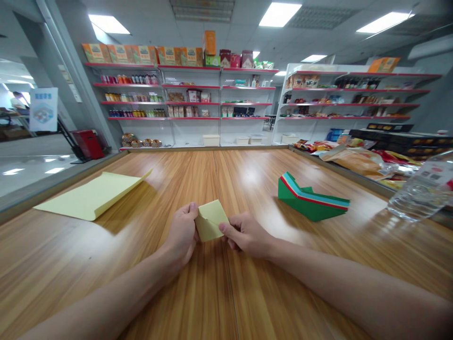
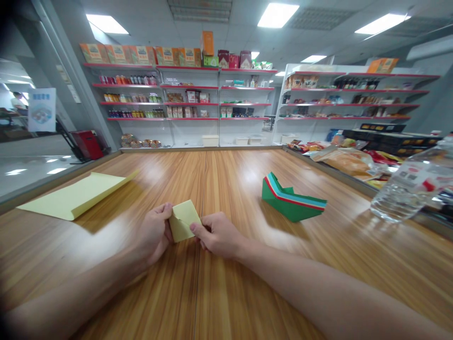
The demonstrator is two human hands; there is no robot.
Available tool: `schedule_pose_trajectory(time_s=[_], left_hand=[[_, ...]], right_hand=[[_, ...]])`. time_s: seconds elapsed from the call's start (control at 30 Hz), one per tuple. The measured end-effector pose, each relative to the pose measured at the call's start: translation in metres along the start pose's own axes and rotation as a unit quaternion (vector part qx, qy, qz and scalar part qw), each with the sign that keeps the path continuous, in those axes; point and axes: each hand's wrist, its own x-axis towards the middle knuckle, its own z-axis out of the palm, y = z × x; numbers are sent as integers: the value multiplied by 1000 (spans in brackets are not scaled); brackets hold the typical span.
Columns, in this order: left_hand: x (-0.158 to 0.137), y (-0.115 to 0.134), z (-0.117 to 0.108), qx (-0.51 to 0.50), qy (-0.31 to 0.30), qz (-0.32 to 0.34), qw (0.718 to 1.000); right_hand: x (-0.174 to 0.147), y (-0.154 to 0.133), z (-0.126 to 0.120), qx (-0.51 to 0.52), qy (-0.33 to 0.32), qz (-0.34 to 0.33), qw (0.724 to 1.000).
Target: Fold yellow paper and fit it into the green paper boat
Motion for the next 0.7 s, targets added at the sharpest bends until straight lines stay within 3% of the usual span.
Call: schedule_pose_trajectory(time_s=[0.07, 0.13, 0.23, 0.33, 0.47, 0.5, 0.57, 0.63, 0.7], left_hand=[[1, 3, -4, 137, 19, 66, 988], [-1, 7, -6, 273, 50, 160, 947], [-6, 8, -4, 355, 51, 244, 901], [-11, 6, 1, 354, -9, 195, 915], [-15, 4, 5, 278, -128, 99, 947], [-15, 5, 5, 273, -135, 98, 947], [-14, 6, 4, 313, -95, 135, 935], [-11, 9, 3, 383, -18, 199, 902], [-9, 12, 3, 431, 28, 251, 866]], right_hand=[[-1, -4, 2, -47, -29, -31, 998], [-4, -12, 6, -89, -69, -64, 992], [-11, -25, 11, -91, -121, -69, 986], [-18, -34, 13, -45, -170, -73, 982], [-23, -38, 15, 45, -209, -101, 972], [-23, -37, 15, 63, -215, -88, 971], [-20, -36, 17, 101, -220, -17, 970], [-16, -34, 19, 138, -200, 68, 968], [-13, -34, 20, 151, -157, 107, 970]])
